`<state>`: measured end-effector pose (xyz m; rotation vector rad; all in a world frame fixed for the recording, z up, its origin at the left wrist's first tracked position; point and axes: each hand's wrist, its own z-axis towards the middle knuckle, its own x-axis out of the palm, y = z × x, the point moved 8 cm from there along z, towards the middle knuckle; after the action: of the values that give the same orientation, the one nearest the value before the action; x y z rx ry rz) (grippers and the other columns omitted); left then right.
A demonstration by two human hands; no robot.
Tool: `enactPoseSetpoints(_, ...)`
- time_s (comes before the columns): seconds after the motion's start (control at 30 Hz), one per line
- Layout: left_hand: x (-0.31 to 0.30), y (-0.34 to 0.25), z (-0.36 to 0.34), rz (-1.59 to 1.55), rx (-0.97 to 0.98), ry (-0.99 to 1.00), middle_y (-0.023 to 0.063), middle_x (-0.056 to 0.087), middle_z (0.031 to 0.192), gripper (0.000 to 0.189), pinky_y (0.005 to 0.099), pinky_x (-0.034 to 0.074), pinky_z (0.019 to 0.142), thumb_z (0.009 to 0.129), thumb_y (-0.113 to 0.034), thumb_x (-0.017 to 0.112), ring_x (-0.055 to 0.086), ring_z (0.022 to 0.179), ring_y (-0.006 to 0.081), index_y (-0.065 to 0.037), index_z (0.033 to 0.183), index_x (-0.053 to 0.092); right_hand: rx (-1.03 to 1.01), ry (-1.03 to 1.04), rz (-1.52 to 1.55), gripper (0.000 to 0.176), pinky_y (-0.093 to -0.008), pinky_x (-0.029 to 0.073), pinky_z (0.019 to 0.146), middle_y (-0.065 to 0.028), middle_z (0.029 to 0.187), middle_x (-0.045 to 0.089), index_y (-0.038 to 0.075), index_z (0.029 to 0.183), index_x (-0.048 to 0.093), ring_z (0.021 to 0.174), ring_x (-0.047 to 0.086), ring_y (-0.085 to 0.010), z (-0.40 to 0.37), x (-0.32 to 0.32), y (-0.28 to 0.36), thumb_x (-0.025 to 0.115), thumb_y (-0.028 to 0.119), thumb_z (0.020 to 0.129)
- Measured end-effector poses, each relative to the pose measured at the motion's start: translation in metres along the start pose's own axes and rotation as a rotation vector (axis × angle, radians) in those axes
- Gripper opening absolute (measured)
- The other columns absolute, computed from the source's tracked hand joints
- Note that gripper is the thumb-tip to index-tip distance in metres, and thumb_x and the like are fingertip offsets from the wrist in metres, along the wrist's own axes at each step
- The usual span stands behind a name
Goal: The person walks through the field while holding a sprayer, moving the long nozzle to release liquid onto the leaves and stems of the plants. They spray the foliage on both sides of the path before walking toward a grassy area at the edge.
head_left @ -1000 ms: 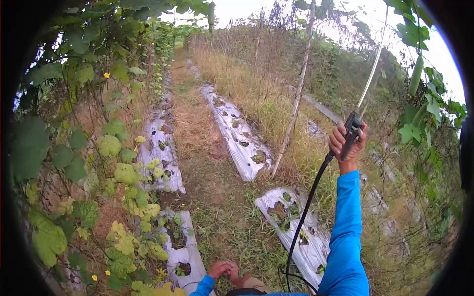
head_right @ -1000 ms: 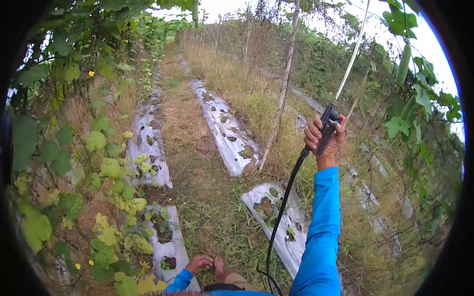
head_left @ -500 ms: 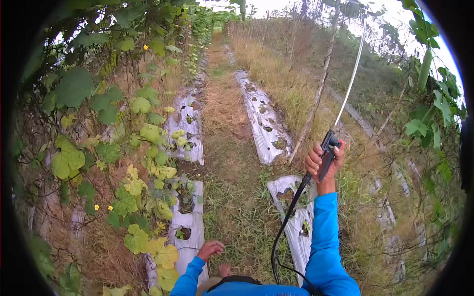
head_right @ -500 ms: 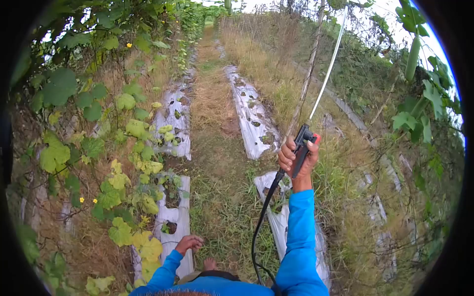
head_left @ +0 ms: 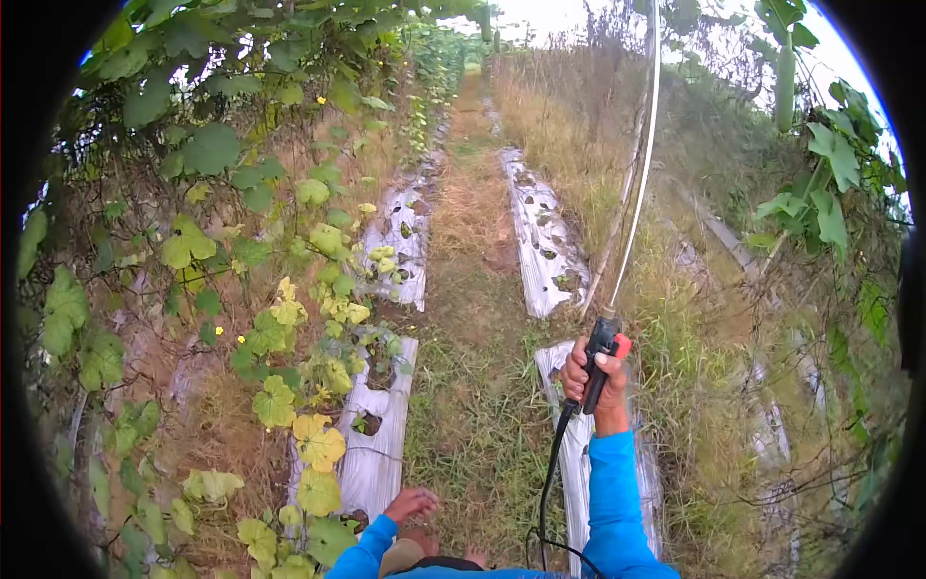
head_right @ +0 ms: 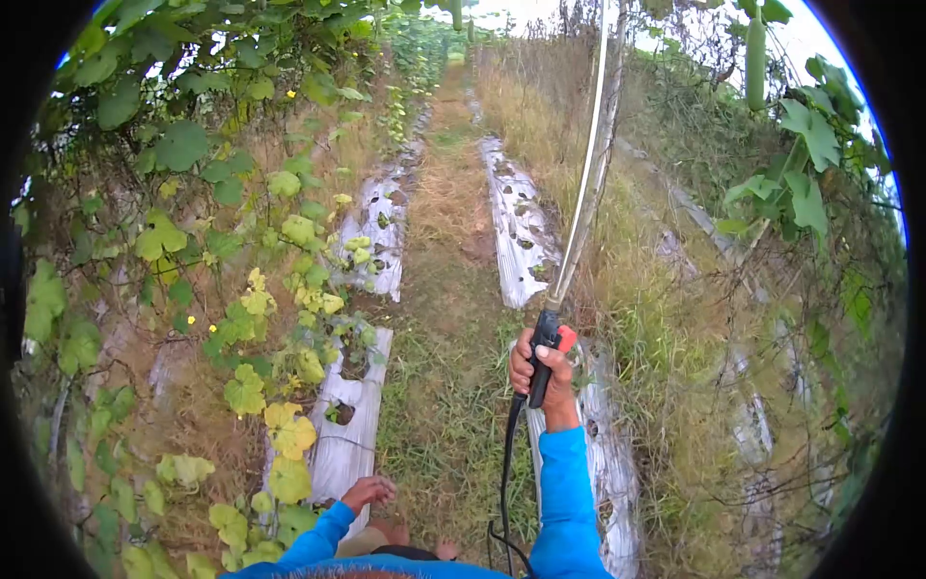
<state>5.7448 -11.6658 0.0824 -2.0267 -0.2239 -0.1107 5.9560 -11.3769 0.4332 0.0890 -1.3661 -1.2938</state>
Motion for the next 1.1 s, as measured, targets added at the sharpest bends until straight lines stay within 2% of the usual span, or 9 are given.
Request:
enactPoseSetpoints(0.07, 0.006, 0.009, -0.004, 0.069, -0.072, 0.046, 0.0052, 0.066, 0.091, 0.029, 0.0234, 0.049, 0.065, 0.090, -0.026, 0.050, 0.062, 0.074, 0.0117, -0.005, 0.108, 0.061, 0.003, -0.101, -0.090, 0.034, -0.0239, 0.037, 0.041, -0.0011, 0.060, 0.039, 0.008, 0.084, 0.042, 0.049, 0.040, -0.0104, -0.029, -0.001, -0.012, 0.065, 0.033, 0.076)
enactPoseSetpoints(0.13, 0.009, 0.004, -0.017, 0.076, -0.046, 0.040, 0.0053, 0.066, 0.091, 0.030, 0.0232, 0.049, 0.064, 0.091, -0.026, 0.049, 0.062, 0.074, 0.0121, -0.005, 0.107, 0.061, -0.019, -0.154, -0.140, 0.035, -0.0233, 0.036, 0.041, -0.0006, 0.060, 0.040, 0.008, 0.084, 0.043, 0.049, 0.041, -0.0100, -0.060, 0.005, -0.024, 0.068, 0.030, 0.073)
enactPoseSetpoints(0.27, 0.009, 0.001, -0.041, 0.042, -0.025, 0.039, 0.0043, 0.066, 0.090, 0.029, 0.0229, 0.049, 0.063, 0.091, -0.027, 0.049, 0.063, 0.076, 0.0113, -0.005, 0.105, 0.062, -0.011, -0.122, -0.287, 0.045, -0.0228, 0.036, 0.042, -0.0011, 0.059, 0.042, 0.008, 0.081, 0.043, 0.049, 0.043, -0.0101, -0.110, 0.031, -0.042, 0.075, 0.034, 0.065)
enactPoseSetpoints(0.4, 0.009, 0.011, -0.072, 0.107, -0.014, 0.023, 0.0033, 0.066, 0.089, 0.029, 0.0217, 0.048, 0.063, 0.089, -0.025, 0.050, 0.061, 0.075, 0.0093, -0.004, 0.106, 0.062, -0.078, -0.119, -0.492, 0.043, -0.0230, 0.036, 0.044, -0.0008, 0.061, 0.046, 0.007, 0.080, 0.046, 0.050, 0.044, -0.0093, -0.141, 0.073, -0.033, 0.075, 0.035, 0.065)
enactPoseSetpoints(0.57, 0.028, 0.064, -0.106, 0.051, -0.013, 0.016, 0.0028, 0.066, 0.088, 0.029, 0.0210, 0.047, 0.063, 0.088, -0.024, 0.050, 0.059, 0.072, 0.0076, -0.004, 0.106, 0.062, -0.112, -0.119, -0.742, 0.044, -0.0259, 0.040, 0.055, -0.0001, 0.066, 0.050, 0.007, 0.077, 0.050, 0.060, 0.048, -0.0105, -0.163, 0.140, -0.019, 0.073, 0.042, 0.065)
enactPoseSetpoints(0.7, 0.065, 0.112, -0.148, -0.013, 0.008, 0.065, 0.0033, 0.067, 0.087, 0.029, 0.0207, 0.047, 0.063, 0.088, -0.023, 0.052, 0.060, 0.072, 0.0076, -0.004, 0.106, 0.062, 0.030, -0.035, -0.609, 0.044, -0.0256, 0.040, 0.056, 0.0000, 0.068, 0.050, 0.006, 0.077, 0.049, 0.062, 0.047, -0.0104, -0.221, 0.168, -0.063, 0.075, 0.039, 0.062)
enactPoseSetpoints(0.9, 0.109, 0.163, -0.214, -0.002, -0.086, 0.109, 0.0051, 0.067, 0.086, 0.028, 0.0218, 0.049, 0.065, 0.088, -0.020, 0.052, 0.061, 0.072, 0.0097, -0.002, 0.106, 0.062, -0.052, -0.407, -0.943, 0.038, -0.0252, 0.038, 0.054, 0.0032, 0.064, 0.048, 0.007, 0.073, 0.050, 0.058, 0.044, -0.0092, -0.376, 0.159, -0.040, 0.078, 0.031, 0.061)
enactPoseSetpoints(1.03, 0.126, 0.165, -0.244, -0.017, -0.063, 0.042, 0.0080, 0.067, 0.085, 0.025, 0.0249, 0.050, 0.064, 0.085, -0.014, 0.050, 0.062, 0.071, 0.0135, 0.000, 0.101, 0.063, -0.048, -0.659, -0.950, 0.035, -0.0243, 0.035, 0.051, 0.0038, 0.059, 0.044, 0.008, 0.065, 0.048, 0.055, 0.041, -0.0074, -0.476, 0.147, -0.024, 0.075, 0.030, 0.062)
enactPoseSetpoints(1.1, 0.134, 0.171, -0.255, -0.029, -0.049, 0.022, 0.0068, 0.067, 0.085, 0.025, 0.0233, 0.050, 0.064, 0.085, -0.015, 0.051, 0.062, 0.071, 0.0119, -0.001, 0.101, 0.063, -0.075, -0.747, -0.916, 0.034, -0.0238, 0.035, 0.049, 0.0035, 0.059, 0.044, 0.008, 0.065, 0.047, 0.053, 0.042, -0.0071, -0.518, 0.151, -0.017, 0.075, 0.028, 0.063)
